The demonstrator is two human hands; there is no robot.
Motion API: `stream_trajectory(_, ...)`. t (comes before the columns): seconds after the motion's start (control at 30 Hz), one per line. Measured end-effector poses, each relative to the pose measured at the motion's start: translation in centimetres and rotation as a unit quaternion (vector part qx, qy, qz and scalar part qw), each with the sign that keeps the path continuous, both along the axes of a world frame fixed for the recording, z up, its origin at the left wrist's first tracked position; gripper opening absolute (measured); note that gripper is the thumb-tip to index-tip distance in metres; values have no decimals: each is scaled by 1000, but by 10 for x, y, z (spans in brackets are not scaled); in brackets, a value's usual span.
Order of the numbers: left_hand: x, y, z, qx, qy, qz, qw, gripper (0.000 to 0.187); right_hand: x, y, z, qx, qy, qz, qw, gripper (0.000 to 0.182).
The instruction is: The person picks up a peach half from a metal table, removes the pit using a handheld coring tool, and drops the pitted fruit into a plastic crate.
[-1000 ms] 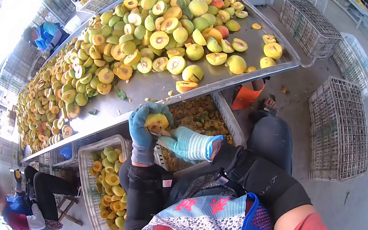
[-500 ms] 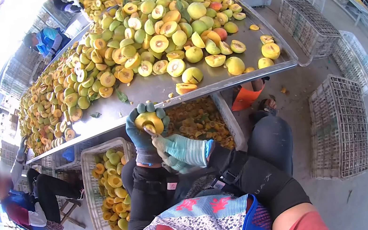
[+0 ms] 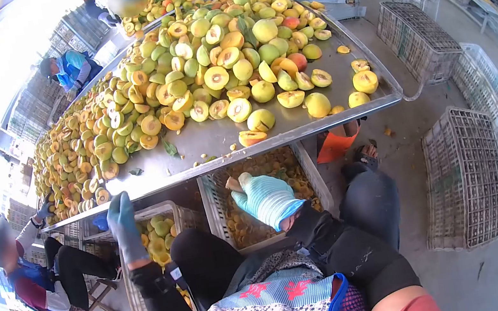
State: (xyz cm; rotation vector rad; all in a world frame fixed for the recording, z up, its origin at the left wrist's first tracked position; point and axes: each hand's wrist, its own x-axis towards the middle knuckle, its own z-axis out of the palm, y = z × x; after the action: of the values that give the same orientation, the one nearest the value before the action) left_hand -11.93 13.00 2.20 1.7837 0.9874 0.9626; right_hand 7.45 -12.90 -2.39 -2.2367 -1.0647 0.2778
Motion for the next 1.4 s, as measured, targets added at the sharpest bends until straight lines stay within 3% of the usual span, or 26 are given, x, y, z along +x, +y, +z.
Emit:
stream_trajectory(0.07,56,-17,21,-19,11,-102,995,30,-3,-4,-3,2,1,14,1000,33)
stream_trajectory(0.17,148,-47,36,150,114,-218,958,37,0,-9,-13,-10,7,32,999,33)
stream_trajectory(0.2,187,-16,-10,193,70,-259,944,37,1,-10,-10,-17,12,33,999,33)
stream_trajectory(0.23,209,-29,0,222,170,-234,931,38,4,-10,-5,-45,21,30,998,34)
stream_trajectory(0.27,230,-38,6,175,186,-260,931,38,6,-11,0,-74,32,29,996,34)
stream_trajectory(0.33,268,-21,-33,263,196,-295,897,37,10,-14,6,-60,22,33,997,36)
stream_trajectory(0.5,270,-35,-16,299,334,-357,819,34,13,-20,12,-42,4,47,998,35)
stream_trajectory(0.6,247,-50,16,264,370,-382,805,39,10,-18,3,-13,-30,62,998,34)
stream_trajectory(0.63,234,-69,48,185,394,-363,824,45,10,-17,-1,-8,-44,65,997,34)
stream_trajectory(0.73,211,-14,-21,-10,177,-370,912,48,10,-14,3,22,-37,18,999,34)
stream_trajectory(0.77,199,-22,-17,-108,88,-365,920,47,8,-12,10,67,-30,-2,997,32)
stream_trajectory(0.8,193,-30,-15,-226,38,-341,911,46,9,-9,5,155,-22,-2,988,29)
stream_trajectory(0.9,168,-45,-24,-295,-132,-300,897,45,8,5,1,267,35,-9,963,28)
stream_trajectory(1.0,151,-73,-13,-369,-270,-351,817,53,6,14,14,291,45,14,956,28)
stream_trajectory(1.03,146,-78,-16,-364,-282,-408,788,49,6,17,12,265,38,14,963,28)
stream_trajectory(1.13,138,-98,-11,-400,-374,-396,737,50,10,24,-2,222,37,3,974,28)
stream_trajectory(1.17,137,-97,-17,-325,-347,-378,795,54,12,26,-4,214,35,4,976,28)
stream_trajectory(1.27,132,-93,-22,-360,-360,-342,790,49,7,28,-1,222,31,10,975,34)
stream_trajectory(1.33,139,-90,-51,-87,-297,-288,906,44,1,31,-1,223,29,10,974,36)
stream_trajectory(1.4,141,-90,-56,-44,-321,-296,899,41,-2,35,-1,208,52,10,977,37)
